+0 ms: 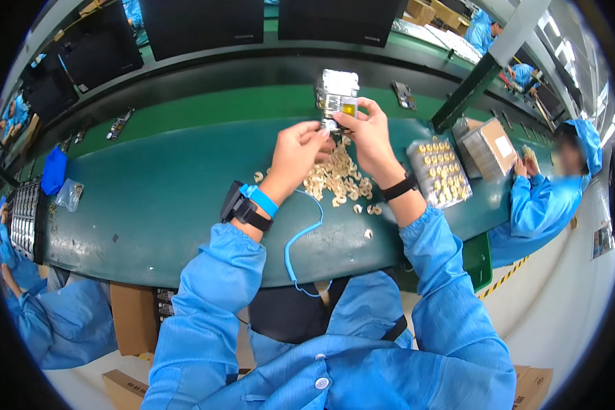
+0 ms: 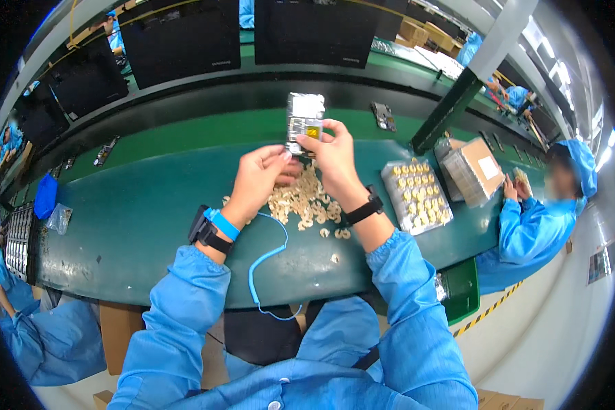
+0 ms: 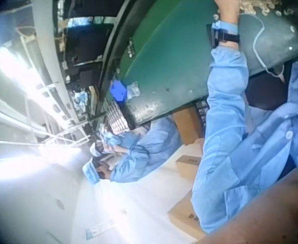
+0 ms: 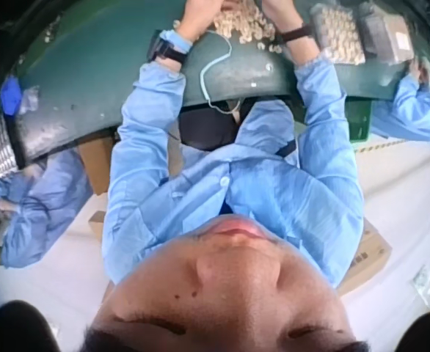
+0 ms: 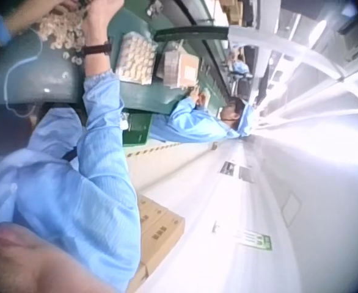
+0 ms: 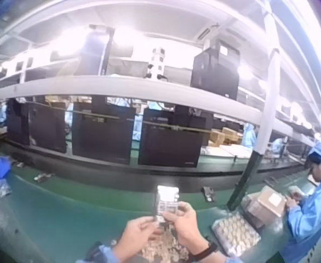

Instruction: Assembling electronic circuit boards and small components on a factory production line.

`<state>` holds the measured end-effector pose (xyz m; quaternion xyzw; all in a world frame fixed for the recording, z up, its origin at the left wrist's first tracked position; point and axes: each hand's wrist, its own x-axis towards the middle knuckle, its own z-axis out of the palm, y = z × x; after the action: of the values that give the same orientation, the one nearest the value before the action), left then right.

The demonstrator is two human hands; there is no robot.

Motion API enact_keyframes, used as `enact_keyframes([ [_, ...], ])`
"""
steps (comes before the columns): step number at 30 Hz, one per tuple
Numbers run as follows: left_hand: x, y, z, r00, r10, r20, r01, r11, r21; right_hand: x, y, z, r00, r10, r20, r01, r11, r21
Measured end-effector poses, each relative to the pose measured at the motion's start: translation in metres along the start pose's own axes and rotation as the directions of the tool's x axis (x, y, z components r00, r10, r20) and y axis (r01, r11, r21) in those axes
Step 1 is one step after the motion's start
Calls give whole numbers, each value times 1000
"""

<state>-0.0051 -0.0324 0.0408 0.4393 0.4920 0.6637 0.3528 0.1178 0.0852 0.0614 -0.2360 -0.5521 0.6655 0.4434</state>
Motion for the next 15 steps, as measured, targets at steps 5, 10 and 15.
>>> enact_keyframes([
  [5,2,5,-1,999,20,-34,-24,992,-125,-19,5,-5,994,-52,100,60,995,-80],
  [10,3,6,-13,988,77,-136,-98,983,-154,-54,-36,-85,935,-341,96,324,713,-622],
  [15,1,15,-3,985,104,-141,-119,988,-103,-64,-68,-221,947,-311,-74,94,491,-866],
])
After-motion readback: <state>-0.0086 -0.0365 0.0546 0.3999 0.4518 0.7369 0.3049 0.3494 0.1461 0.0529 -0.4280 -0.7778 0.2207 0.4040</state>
